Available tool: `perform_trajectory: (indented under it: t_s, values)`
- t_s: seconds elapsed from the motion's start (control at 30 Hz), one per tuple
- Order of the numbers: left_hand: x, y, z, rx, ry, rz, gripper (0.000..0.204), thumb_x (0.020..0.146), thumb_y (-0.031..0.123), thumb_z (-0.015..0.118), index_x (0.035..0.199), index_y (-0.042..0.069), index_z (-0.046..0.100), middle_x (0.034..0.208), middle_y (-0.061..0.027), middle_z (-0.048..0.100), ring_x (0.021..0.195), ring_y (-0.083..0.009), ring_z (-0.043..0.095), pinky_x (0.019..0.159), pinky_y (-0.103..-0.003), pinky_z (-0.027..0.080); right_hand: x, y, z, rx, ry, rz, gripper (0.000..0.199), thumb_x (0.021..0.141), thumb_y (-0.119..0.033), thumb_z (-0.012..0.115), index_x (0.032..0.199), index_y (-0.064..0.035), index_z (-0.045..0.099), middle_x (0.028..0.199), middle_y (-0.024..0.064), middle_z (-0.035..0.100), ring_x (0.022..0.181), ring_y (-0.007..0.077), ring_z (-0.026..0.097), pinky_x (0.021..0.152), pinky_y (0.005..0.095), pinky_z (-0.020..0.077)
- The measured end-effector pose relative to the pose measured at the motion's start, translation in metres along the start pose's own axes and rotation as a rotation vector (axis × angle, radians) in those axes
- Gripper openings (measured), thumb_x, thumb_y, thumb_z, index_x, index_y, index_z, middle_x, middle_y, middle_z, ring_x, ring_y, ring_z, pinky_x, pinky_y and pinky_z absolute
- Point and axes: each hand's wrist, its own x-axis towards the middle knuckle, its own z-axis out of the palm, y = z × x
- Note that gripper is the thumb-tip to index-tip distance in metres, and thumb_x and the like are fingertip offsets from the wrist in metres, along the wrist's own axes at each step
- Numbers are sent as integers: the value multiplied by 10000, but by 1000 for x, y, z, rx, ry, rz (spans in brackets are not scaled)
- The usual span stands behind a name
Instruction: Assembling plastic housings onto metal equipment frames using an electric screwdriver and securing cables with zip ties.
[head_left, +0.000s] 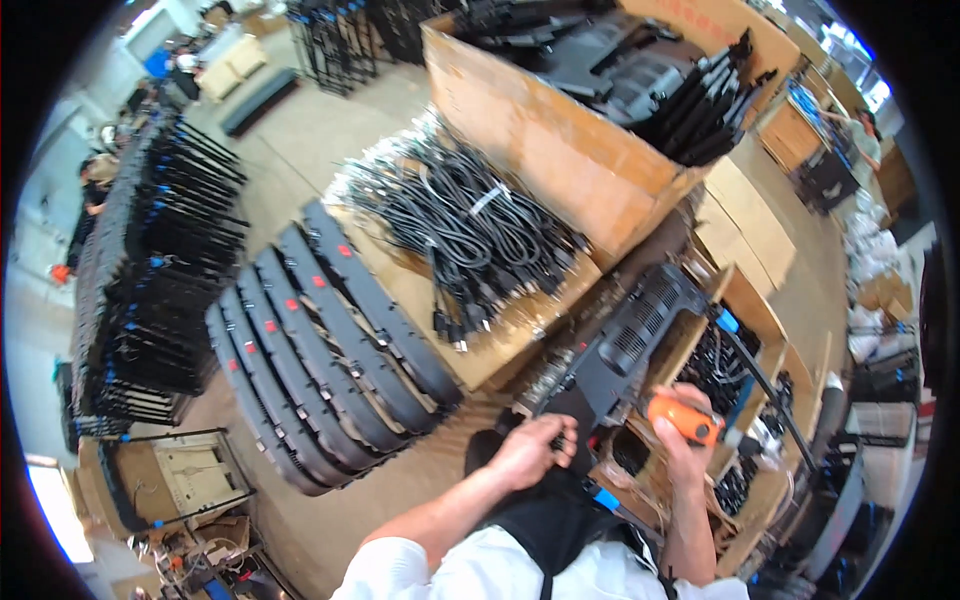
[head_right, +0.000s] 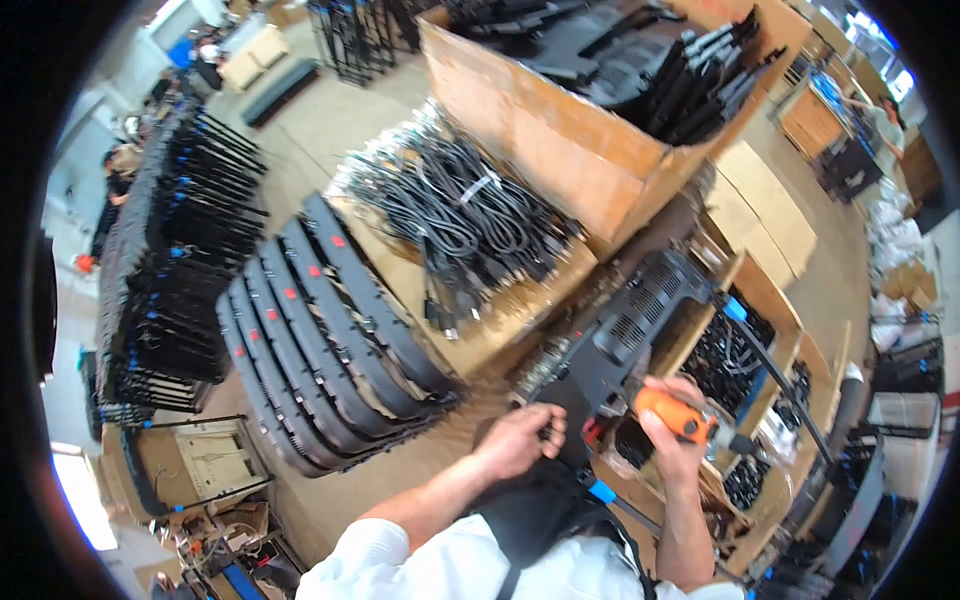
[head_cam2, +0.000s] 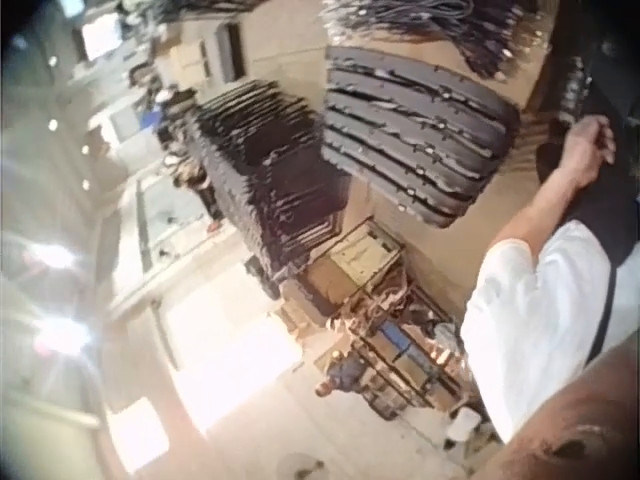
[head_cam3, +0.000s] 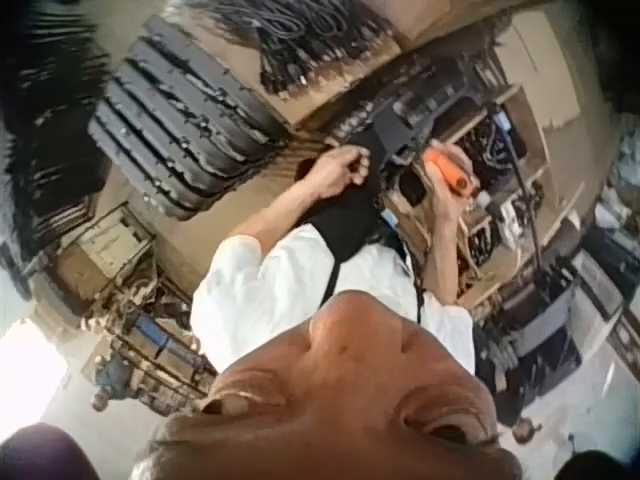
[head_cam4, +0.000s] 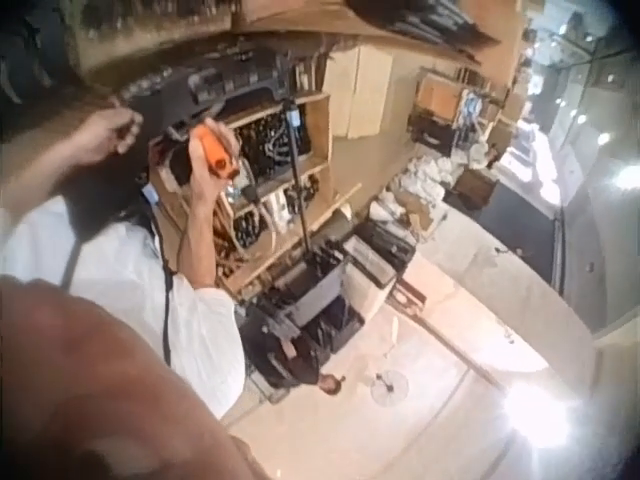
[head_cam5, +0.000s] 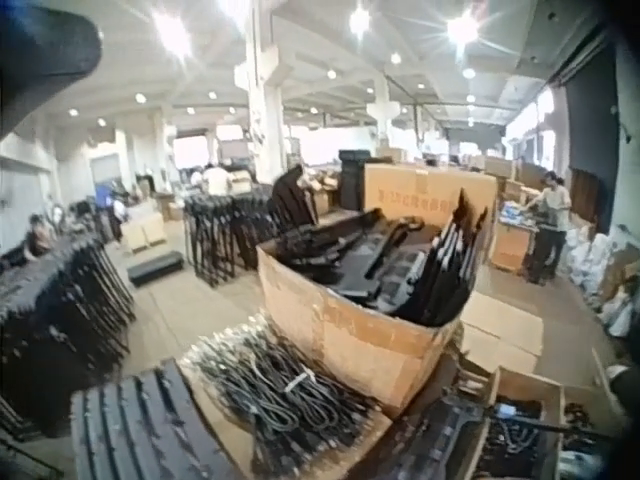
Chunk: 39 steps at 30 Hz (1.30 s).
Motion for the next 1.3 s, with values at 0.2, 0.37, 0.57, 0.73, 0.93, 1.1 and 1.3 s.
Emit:
perform_trajectory:
  t_s: [0.2, 0.37, 0.57, 0.73, 0.93, 1.1, 1.3]
  values:
    - [13, -73, 22, 17, -115, -49, 258, 1114, 310, 552, 1163, 85, 667, 889, 17, 636, 786, -120, 608, 672, -274, 491, -72, -11, -36, 85, 50, -9, 565, 871, -46, 769, 1384, -13, 536, 1265, 171, 702, 1154, 245, 672, 1061, 401, 513]
    - [11, -121, 37, 133, -86, -46, 266, 1091, 349, 604, 1098, 95, 684, 780, 56, 551, 703, -74, 523, 577, -228, 391, -125, -4, -65, 174, 90, -69, 554, 868, -16, 763, 1370, -4, 529, 1255, 175, 682, 1157, 230, 656, 1055, 398, 520]
    - [-33, -147, 49, 57, 24, 13, 321, 1117, 359, 539, 1194, 92, 698, 955, 30, 631, 830, -103, 582, 718, -250, 454, -169, 9, -80, 276, 136, -4, 556, 858, -14, 748, 1368, -2, 527, 1238, 181, 681, 1117, 227, 656, 1029, 389, 526]
    - [-53, -161, 37, 19, 27, -2, 345, 1107, 389, 547, 1236, 104, 695, 1027, 25, 671, 901, -112, 620, 768, -263, 486, -189, 8, -81, 357, 111, 21, 566, 854, -31, 754, 1373, -11, 529, 1228, 169, 682, 1080, 212, 649, 978, 353, 536]
    - [-57, -177, 36, 44, -52, -54, 284, 1099, 357, 576, 1213, 122, 689, 877, 45, 578, 797, -87, 541, 629, -226, 411, -205, 13, -79, 380, 118, 23, 562, 852, -44, 754, 1369, 0, 535, 1214, 148, 691, 1095, 215, 643, 1020, 382, 510]
    - [-58, -178, 27, 224, 52, 34, 271, 1105, 313, 574, 1199, 93, 700, 879, 43, 588, 769, -83, 527, 624, -223, 416, -213, 13, -69, 396, 121, -8, 542, 853, -41, 747, 1351, -5, 534, 1216, 151, 689, 1086, 205, 636, 1047, 393, 485]
    - [-68, -164, 37, 138, 105, 47, 294, 1119, 267, 543, 1252, 51, 692, 998, 2, 679, 862, -124, 633, 731, -264, 533, -222, 9, -59, 419, 144, 11, 547, 851, -32, 748, 1355, -8, 535, 1206, 169, 692, 1103, 230, 655, 1067, 411, 495]
